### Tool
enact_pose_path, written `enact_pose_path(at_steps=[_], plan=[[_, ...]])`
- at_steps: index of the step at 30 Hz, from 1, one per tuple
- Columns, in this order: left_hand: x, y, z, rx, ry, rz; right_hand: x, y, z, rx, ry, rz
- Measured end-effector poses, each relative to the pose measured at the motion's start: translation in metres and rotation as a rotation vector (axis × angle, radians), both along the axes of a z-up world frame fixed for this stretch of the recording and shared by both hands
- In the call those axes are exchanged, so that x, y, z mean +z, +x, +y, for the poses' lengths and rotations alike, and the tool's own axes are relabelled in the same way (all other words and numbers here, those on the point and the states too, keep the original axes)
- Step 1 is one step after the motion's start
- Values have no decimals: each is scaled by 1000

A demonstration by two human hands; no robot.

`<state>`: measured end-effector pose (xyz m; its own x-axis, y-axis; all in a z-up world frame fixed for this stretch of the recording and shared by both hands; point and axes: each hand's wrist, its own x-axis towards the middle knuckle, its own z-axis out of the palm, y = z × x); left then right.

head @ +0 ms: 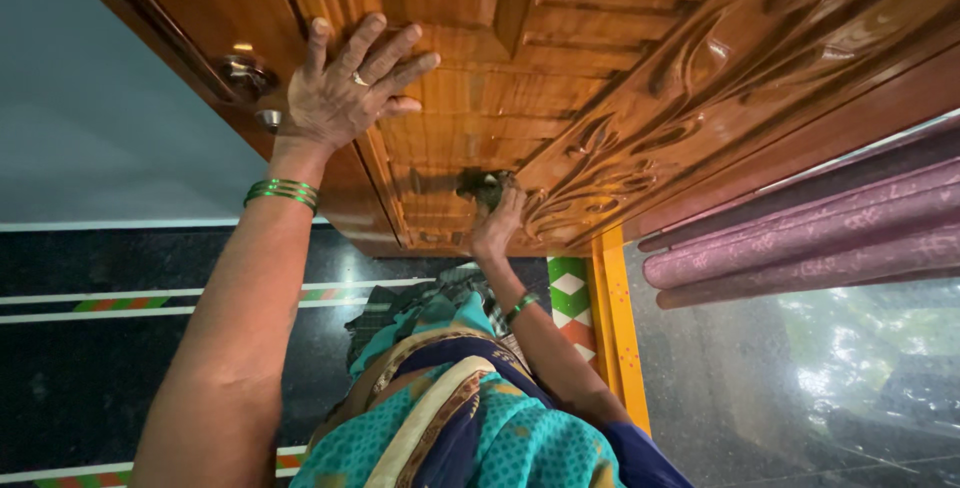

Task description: The person wipes the surface of a wooden door with a cloth. They systematically clean the door's panels and carved details, moving from the upper sections down to the handle area.

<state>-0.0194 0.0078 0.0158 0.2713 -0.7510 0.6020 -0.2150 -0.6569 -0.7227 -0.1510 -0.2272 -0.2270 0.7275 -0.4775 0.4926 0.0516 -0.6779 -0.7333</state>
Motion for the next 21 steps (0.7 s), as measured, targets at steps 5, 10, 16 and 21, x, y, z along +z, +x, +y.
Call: enact_pose_path(at_steps=[5,10,16,21], plan=[[1,2,-1,-27,8,-6,-23,11,18,20,-31,13],[1,3,0,-13,-1,-2,-74,42,23,-59,-188,73],[1,1,-1,-10,6,-17,-119,48,23,101,279,107],[0,4,0,-11,-4,-55,-122,46,55,580,-240,66]])
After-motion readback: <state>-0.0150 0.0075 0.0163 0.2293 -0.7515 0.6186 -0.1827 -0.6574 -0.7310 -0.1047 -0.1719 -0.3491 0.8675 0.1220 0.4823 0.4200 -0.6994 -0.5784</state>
